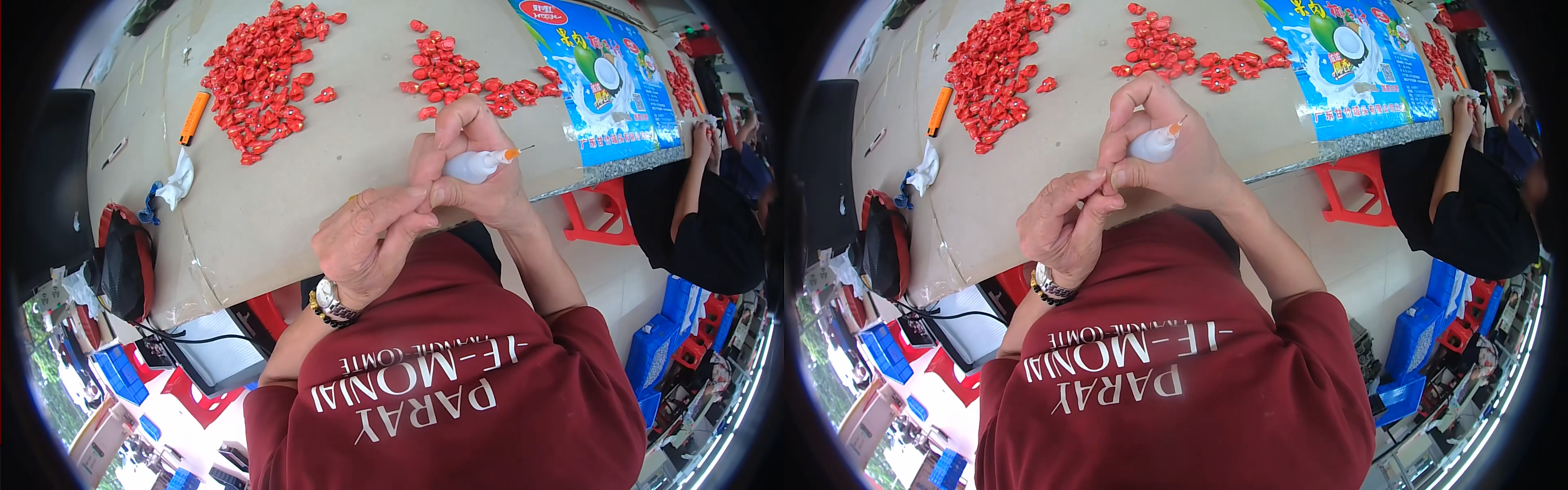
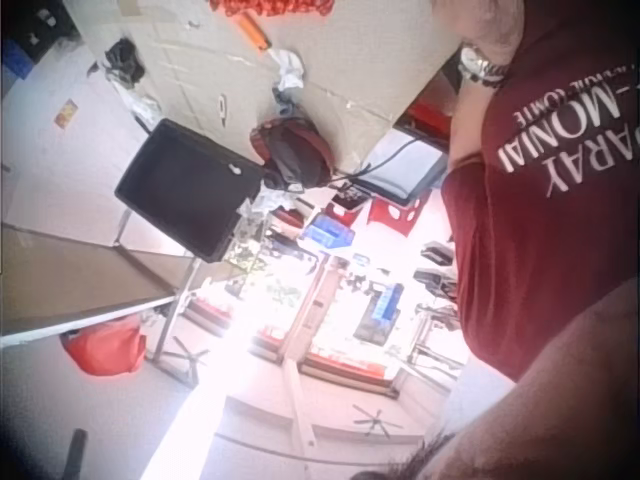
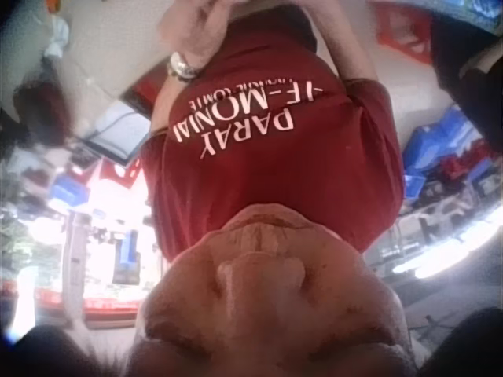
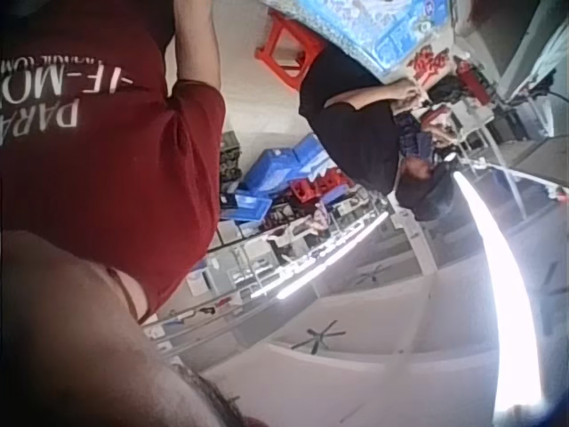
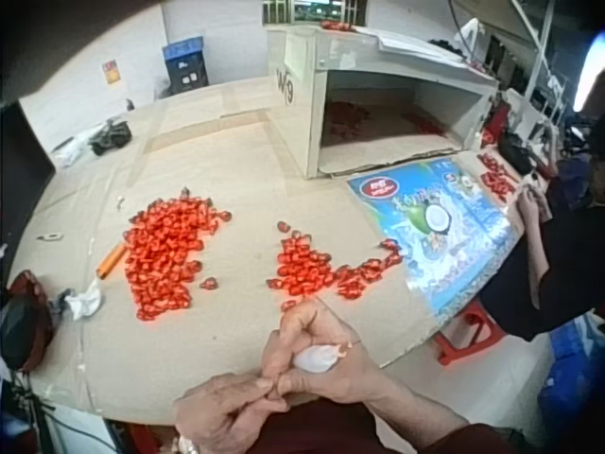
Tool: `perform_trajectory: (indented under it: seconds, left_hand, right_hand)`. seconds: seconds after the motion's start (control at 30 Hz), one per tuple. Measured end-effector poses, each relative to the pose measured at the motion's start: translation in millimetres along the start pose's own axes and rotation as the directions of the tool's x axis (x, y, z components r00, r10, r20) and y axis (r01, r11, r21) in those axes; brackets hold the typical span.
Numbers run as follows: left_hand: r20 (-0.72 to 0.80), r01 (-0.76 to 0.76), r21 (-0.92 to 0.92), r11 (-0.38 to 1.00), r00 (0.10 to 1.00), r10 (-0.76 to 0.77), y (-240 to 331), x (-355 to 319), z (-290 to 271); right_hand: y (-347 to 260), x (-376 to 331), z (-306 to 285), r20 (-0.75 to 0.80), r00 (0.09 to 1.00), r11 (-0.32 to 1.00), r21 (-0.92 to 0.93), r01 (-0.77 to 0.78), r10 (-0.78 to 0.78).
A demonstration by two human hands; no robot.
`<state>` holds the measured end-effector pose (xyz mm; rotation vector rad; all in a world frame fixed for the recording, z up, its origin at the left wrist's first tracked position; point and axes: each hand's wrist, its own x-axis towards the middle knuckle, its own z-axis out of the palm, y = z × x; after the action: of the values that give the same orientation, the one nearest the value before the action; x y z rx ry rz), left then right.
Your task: The person repeatedly picks small red capsule candies from a pile on a table, uses a small white squeeze bottle to fill each capsule with a liquid, and then closes the capsule. The filled capsules are placed back on the table. The process is repeated continuously throughout the clip.
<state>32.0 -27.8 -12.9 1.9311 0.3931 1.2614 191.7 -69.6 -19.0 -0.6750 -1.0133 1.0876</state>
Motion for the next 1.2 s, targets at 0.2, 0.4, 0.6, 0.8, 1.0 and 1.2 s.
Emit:
perform_trajectory:
  seconds: [0.2, 0.4, 0.6, 0.8, 1.0, 1.2]
  left_hand:
    - [-0.035, -0.023, 0.002, 1.000, 0.999, 0.023, -3.8, -1.2, 1.3]
    - [-0.036, -0.072, 0.016, 0.997, 0.997, 0.072, -5.1, 1.4, -0.1]
    - [-0.091, -0.051, -0.004, 0.999, 0.995, 0.050, -4.9, -0.5, 4.2]
    - [-0.004, -0.098, 0.027, 0.995, 0.995, 0.098, -3.5, 2.8, -4.3]
    - [-0.030, -0.141, 0.069, 0.988, 0.989, 0.143, -5.0, 2.3, -0.6]
    - [-0.054, -0.070, 0.041, 0.997, 0.996, 0.072, -0.5, 0.7, -0.7]
  right_hand:
    - [2.5, -1.1, -0.9, 0.020, 1.000, 0.999, 0.033, 0.018, -0.019]
    - [3.1, 0.0, -0.9, 0.040, 0.998, 0.997, 0.060, 0.039, -0.041]
    - [1.7, 2.3, 0.1, 0.033, 0.998, 0.998, 0.041, 0.048, -0.050]
    - [2.2, 3.8, 0.9, 0.035, 0.998, 0.995, 0.084, 0.047, -0.050]
    - [7.9, 2.8, 1.9, 0.024, 1.000, 0.983, 0.185, -0.002, -0.002]
    - [10.1, 2.9, 4.4, 0.041, 0.998, 0.956, 0.289, -0.049, 0.039]
